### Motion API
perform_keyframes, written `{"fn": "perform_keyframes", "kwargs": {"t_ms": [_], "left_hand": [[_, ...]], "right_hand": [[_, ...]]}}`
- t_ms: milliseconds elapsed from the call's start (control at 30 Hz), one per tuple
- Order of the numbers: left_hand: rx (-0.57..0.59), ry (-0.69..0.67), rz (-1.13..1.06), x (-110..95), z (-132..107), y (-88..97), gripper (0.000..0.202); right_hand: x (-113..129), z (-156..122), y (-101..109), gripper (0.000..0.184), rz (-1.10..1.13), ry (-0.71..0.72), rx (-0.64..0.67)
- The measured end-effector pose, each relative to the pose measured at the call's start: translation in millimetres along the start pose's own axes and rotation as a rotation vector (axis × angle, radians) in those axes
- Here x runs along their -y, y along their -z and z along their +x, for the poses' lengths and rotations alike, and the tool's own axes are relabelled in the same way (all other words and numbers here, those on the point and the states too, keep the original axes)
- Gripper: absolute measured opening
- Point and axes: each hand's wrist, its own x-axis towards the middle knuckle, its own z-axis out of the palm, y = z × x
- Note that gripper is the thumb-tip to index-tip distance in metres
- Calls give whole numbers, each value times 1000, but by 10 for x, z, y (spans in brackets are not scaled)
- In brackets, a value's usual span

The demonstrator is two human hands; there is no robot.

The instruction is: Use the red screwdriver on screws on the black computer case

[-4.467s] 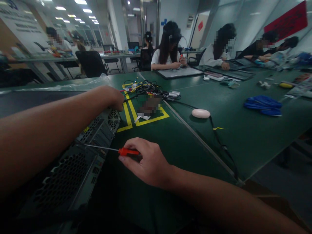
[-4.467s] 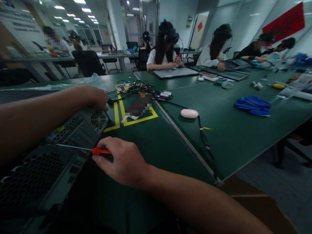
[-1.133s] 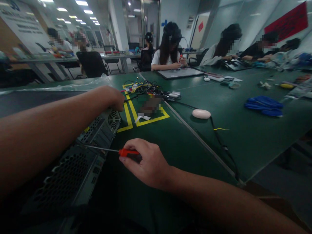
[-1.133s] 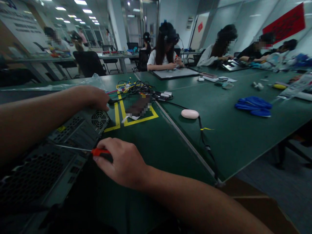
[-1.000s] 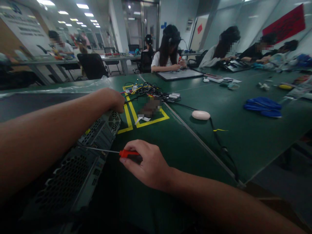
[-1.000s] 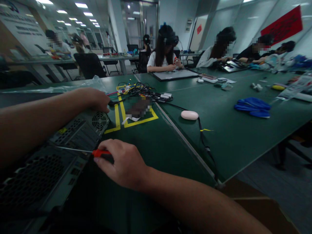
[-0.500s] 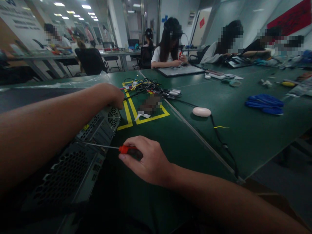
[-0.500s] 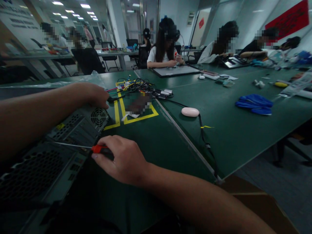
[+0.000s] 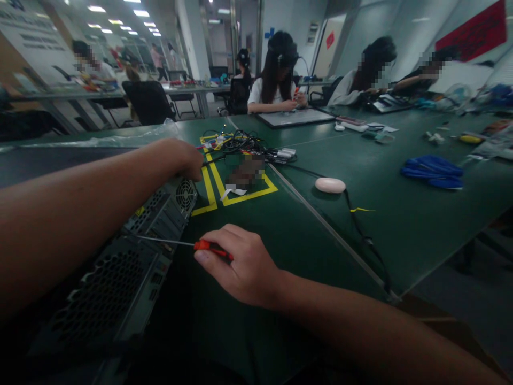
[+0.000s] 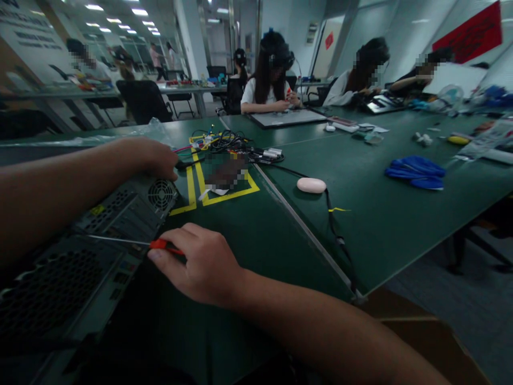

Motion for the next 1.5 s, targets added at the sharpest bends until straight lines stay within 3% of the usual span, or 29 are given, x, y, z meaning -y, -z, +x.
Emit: {"fn": "perform_keyframes", "kwargs": {"t_ms": [233,400,1000,1333,1500], "left_hand": [[-16,7,4,-21,-20,6,57],[24,32,66,-126,-145,100,56],[13,41,2,-51,-41,34,64],[34,28,64,-140,-158,117,58],[5,14,51,-65,-74,48,58]], "right_hand": [[-17,-17,-45,37,50,-37,3],[-20,-7,-46,16,45,-7,23],[-23,-5,-39,16,24,-28,31],[-18,-8,-26,15,45,1,0],[-2,-5,-37,16,42,-6,-23]]}}
